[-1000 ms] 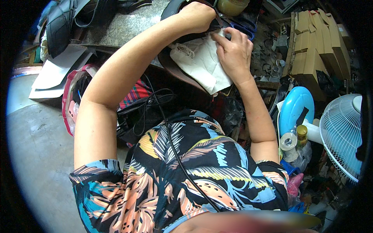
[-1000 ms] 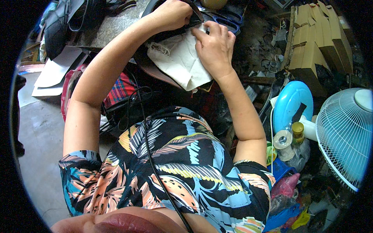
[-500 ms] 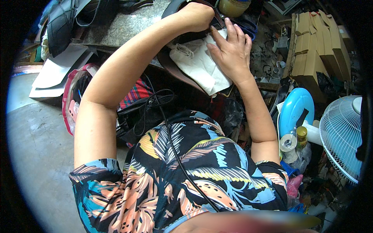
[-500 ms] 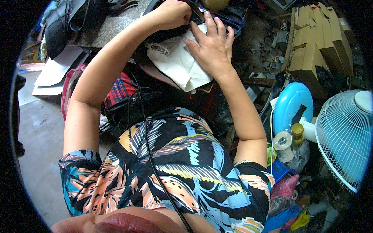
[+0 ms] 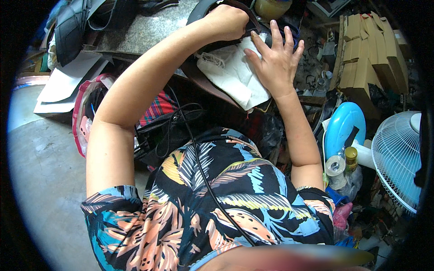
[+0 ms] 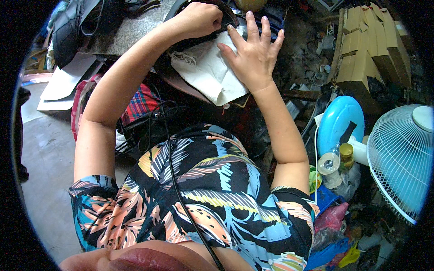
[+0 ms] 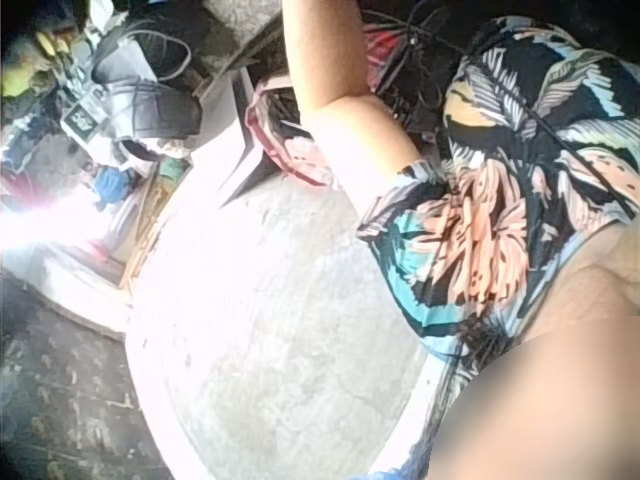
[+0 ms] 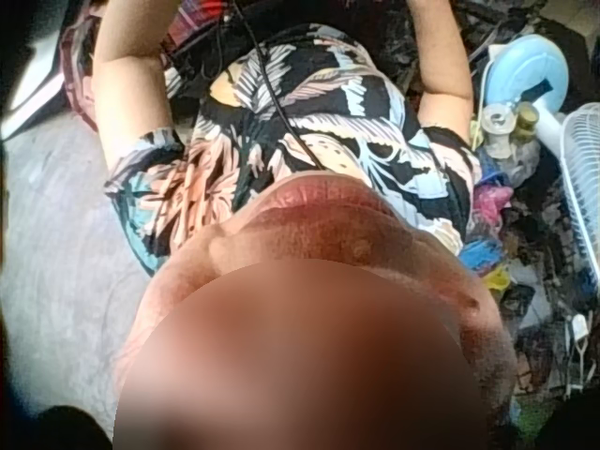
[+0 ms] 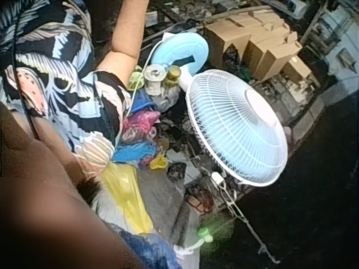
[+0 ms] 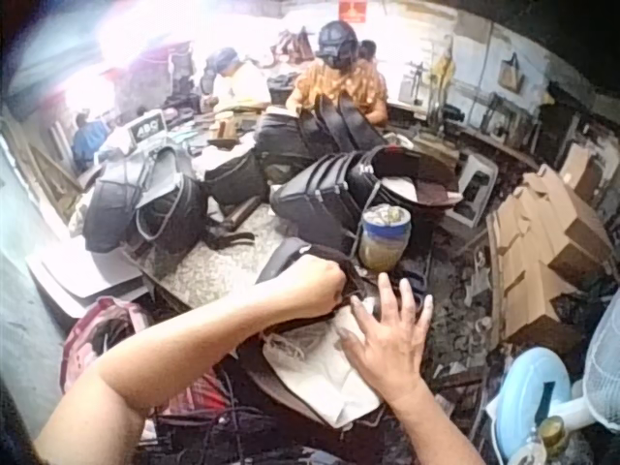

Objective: The person inserts a white fabric piece into a black shoe, trims excess fabric with scissors, and presses the fabric into place. The person repeats this process for multiple areas of the shoe interior.

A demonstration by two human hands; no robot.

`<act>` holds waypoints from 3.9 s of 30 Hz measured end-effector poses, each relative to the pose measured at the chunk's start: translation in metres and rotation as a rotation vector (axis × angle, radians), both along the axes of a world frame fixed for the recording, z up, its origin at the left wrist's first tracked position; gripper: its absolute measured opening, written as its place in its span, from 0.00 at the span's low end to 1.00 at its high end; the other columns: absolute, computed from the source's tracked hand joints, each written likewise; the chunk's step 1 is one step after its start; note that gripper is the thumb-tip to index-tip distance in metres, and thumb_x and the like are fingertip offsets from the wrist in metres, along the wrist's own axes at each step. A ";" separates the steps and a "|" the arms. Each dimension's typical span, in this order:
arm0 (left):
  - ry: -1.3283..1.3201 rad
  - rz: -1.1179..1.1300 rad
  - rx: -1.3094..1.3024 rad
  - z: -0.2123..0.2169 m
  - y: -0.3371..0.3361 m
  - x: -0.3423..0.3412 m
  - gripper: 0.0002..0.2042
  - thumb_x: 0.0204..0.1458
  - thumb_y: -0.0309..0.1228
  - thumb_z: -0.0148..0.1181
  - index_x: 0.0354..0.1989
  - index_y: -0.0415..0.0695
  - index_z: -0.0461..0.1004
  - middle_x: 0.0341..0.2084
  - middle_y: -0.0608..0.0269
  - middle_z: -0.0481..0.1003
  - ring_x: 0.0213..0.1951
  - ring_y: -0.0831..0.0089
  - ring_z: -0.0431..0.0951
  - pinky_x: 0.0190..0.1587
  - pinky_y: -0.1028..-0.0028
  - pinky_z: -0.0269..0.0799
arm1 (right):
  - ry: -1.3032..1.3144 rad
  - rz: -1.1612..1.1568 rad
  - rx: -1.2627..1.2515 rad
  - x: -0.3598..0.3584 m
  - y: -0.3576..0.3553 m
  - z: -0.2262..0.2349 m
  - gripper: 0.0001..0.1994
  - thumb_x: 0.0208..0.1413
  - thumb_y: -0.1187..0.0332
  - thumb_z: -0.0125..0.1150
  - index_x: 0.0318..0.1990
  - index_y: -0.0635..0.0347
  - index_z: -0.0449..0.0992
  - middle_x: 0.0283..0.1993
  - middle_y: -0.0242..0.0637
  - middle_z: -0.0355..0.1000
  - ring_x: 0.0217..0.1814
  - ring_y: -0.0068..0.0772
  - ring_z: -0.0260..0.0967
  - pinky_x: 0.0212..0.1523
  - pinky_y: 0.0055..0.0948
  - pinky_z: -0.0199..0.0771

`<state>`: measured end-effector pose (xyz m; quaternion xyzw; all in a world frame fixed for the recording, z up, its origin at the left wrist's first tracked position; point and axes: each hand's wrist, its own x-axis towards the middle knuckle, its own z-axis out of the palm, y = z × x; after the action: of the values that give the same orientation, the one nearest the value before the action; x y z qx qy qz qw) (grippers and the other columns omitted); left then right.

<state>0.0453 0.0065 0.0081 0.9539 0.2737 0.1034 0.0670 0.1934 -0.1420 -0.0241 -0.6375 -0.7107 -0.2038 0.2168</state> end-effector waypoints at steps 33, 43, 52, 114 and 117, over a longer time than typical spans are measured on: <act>-0.014 -0.094 -0.173 0.004 -0.050 -0.032 0.18 0.49 0.23 0.64 0.51 0.39 0.77 0.49 0.52 0.73 0.52 0.53 0.74 0.57 0.62 0.71 | 0.075 -0.017 0.005 0.013 -0.004 -0.002 0.18 0.50 0.43 0.64 0.39 0.43 0.86 0.61 0.38 0.70 0.70 0.48 0.54 0.67 0.73 0.39; 0.104 -0.151 0.077 0.011 -0.066 -0.035 0.16 0.53 0.26 0.58 0.50 0.40 0.77 0.46 0.56 0.73 0.50 0.58 0.73 0.54 0.64 0.73 | 0.034 0.026 0.017 0.020 -0.008 -0.004 0.19 0.54 0.40 0.60 0.39 0.40 0.86 0.59 0.35 0.71 0.69 0.46 0.55 0.67 0.72 0.40; 0.175 -0.146 0.118 0.015 -0.068 -0.033 0.17 0.52 0.25 0.56 0.51 0.40 0.77 0.47 0.56 0.72 0.51 0.60 0.73 0.53 0.66 0.74 | 0.562 0.207 0.126 0.051 -0.010 0.021 0.17 0.60 0.47 0.58 0.46 0.45 0.83 0.49 0.29 0.78 0.56 0.37 0.68 0.64 0.48 0.59; 0.075 -0.128 0.069 0.010 -0.067 -0.022 0.31 0.46 0.29 0.62 0.63 0.65 0.71 0.41 0.58 0.71 0.46 0.60 0.71 0.50 0.65 0.73 | 1.835 0.035 -0.401 0.036 -0.055 -0.045 0.39 0.68 0.39 0.37 0.73 0.64 0.52 0.77 0.41 0.49 0.78 0.38 0.44 0.75 0.39 0.41; -0.032 -0.107 -0.104 0.027 -0.065 -0.028 0.34 0.44 0.20 0.60 0.62 0.65 0.72 0.44 0.55 0.72 0.46 0.56 0.75 0.50 0.62 0.75 | 1.558 0.026 -0.304 0.043 -0.066 -0.033 0.36 0.69 0.41 0.39 0.70 0.65 0.58 0.75 0.43 0.53 0.78 0.38 0.45 0.75 0.39 0.41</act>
<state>0.0175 -0.0582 0.0346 0.9606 0.2262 0.1004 0.1263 0.2364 -0.2079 -0.0570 -0.6109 -0.3819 0.4026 0.5646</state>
